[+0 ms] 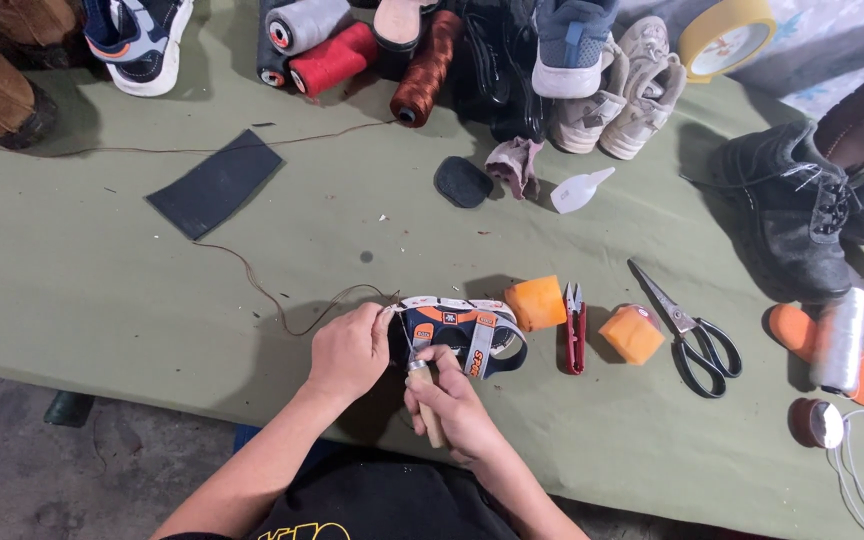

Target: The person sews a child's sandal using a curved awl and thread. They repeatedly pierce the sandal's upper and sole, pull the thread through, and tighten the stitches by hand. The work continues on the same sandal throughout the clip.

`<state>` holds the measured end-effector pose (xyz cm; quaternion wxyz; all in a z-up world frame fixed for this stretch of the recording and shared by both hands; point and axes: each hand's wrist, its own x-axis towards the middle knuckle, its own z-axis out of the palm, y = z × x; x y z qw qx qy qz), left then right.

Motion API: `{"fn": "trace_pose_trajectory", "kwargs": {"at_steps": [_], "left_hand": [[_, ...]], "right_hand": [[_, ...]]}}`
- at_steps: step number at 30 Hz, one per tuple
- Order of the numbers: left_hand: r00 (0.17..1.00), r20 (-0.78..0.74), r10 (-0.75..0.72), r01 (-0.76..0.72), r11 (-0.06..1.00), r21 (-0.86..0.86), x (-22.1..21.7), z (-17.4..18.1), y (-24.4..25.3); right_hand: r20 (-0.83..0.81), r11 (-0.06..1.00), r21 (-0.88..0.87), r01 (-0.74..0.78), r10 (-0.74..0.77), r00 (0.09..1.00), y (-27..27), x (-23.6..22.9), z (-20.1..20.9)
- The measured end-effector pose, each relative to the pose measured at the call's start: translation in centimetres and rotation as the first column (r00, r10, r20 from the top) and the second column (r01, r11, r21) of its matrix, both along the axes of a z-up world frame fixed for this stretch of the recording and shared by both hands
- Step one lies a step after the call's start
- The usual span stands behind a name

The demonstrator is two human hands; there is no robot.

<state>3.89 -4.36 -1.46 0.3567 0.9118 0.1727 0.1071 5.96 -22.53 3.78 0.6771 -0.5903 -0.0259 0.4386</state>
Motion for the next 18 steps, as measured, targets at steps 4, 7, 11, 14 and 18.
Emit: {"fn": "trace_pose_trajectory", "kwargs": {"at_steps": [4, 7, 11, 14, 18], "left_hand": [[0.997, -0.072, -0.006, 0.005, 1.000, -0.025, 0.3, 0.0, 0.2], [0.994, -0.106, -0.028, 0.025, 0.999, -0.029, 0.4, 0.4, 0.4], [0.998, -0.059, -0.002, 0.001, 1.000, -0.019, 0.2, -0.4, 0.1], [1.000, 0.001, 0.008, -0.008, 1.000, -0.007, 0.6, 0.3, 0.6], [0.973, -0.232, 0.002, -0.026, 0.995, -0.101, 1.4, 1.7, 2.4]], "right_hand": [[0.320, 0.830, -0.558, 0.003, 0.212, 0.924, 1.7, -0.5, 2.9], [0.601, 0.579, -0.788, 0.212, 0.646, 0.470, 1.1, -1.3, 0.3], [0.657, 0.597, -0.753, 0.277, 0.654, 0.375, 1.0, -1.5, 0.8], [0.510, 0.629, -0.773, 0.079, 0.543, 0.668, 1.2, -1.4, 2.7], [-0.048, 0.982, -0.184, -0.043, 0.035, 0.998, -1.1, -2.4, 1.6]]}}
